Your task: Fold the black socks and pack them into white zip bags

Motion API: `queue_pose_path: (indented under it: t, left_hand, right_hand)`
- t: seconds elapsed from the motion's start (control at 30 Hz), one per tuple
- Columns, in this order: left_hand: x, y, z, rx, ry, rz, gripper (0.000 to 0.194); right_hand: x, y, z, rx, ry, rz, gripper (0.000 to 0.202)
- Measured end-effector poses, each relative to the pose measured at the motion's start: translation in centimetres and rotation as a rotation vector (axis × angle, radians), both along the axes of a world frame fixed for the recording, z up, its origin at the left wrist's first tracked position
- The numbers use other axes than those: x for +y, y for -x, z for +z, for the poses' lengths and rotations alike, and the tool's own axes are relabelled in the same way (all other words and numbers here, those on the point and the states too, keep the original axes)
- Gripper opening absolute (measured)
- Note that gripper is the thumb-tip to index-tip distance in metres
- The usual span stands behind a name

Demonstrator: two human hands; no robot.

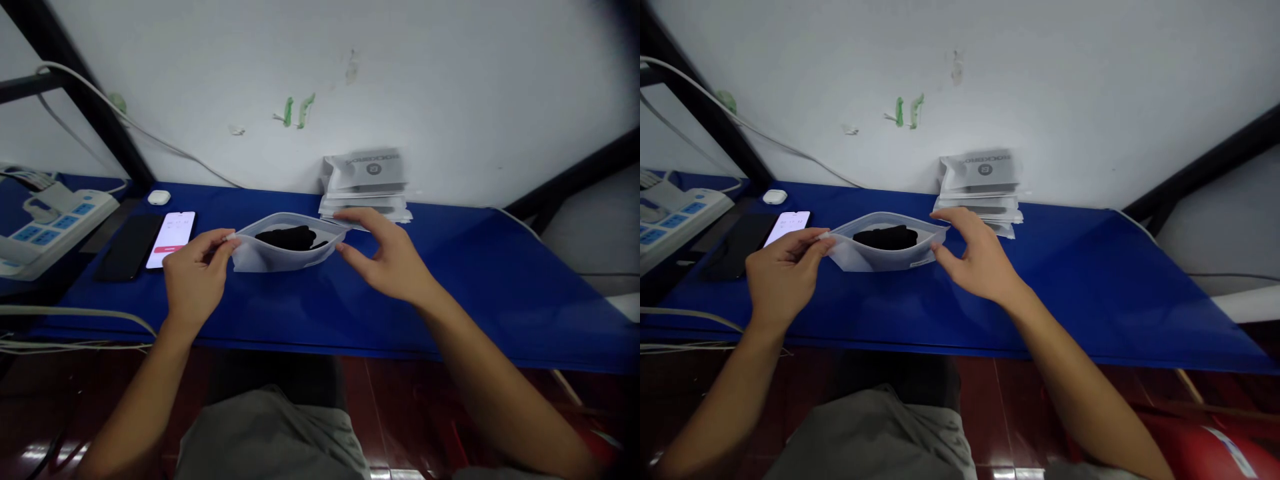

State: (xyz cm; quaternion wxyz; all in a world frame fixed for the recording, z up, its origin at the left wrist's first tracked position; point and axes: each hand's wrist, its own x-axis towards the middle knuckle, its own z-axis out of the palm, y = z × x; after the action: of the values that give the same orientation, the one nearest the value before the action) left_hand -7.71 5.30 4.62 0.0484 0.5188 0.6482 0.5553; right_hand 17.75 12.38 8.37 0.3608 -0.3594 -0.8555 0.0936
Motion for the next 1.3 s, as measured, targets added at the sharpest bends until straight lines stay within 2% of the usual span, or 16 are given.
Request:
queue_pose_path:
  t: [0.1,0.2,0.33,0.43,0.53,0.63,0.83,1.07,1.3]
  left_hand:
    - [0.4,-0.4,0.3,0.112,-0.048,-0.057,0.013]
    - [0.7,-0.7,0.9,0.220,-0.075,-0.141,0.015]
    - [1.0,-1.0,1.2,0.223,-0.041,-0.216,0.020]
    - [1.0,-1.0,0.9,0.119,-0.047,-0.163,0.016]
    - [1.1,-1.1,0.4,-0.044,-0.031,-0.098,0.011]
    - [1.0,-1.1,0.2,-0.108,-0.008,-0.111,0.012]
    - [1.0,-0.8,0.3,-0.022,-0.013,-0.169,0.014]
    - [1.0,-0.9,0.1,-0.012,-0.041,-0.181,0.012]
    - [0.9,-1.0,0.0,0.116,-0.057,-0.136,0.011]
  right_hand:
    - [-1.0,1.7,0.9,-0.075,-0.151,0.027,0.039]
    - [-1.3,3.9,1.5,-0.193,-0.229,0.056,0.041]
    - [-0.6,6.1,1.6,-0.272,-0.201,0.141,0.034]
    - [0.3,6.9,1.7,-0.281,-0.121,0.177,0.027]
    - [0.7,7.4,1.9,-0.274,-0.077,0.186,0.024]
    - [0.7,7.9,2.0,-0.263,-0.060,0.204,0.022]
    - [0.8,8.9,2.2,-0.247,-0.036,0.271,0.017]
    - [0.9,9.7,2.2,-0.291,-0.067,0.329,0.020]
    - [0.7,8.4,2.5,-0.381,-0.144,0.290,0.020]
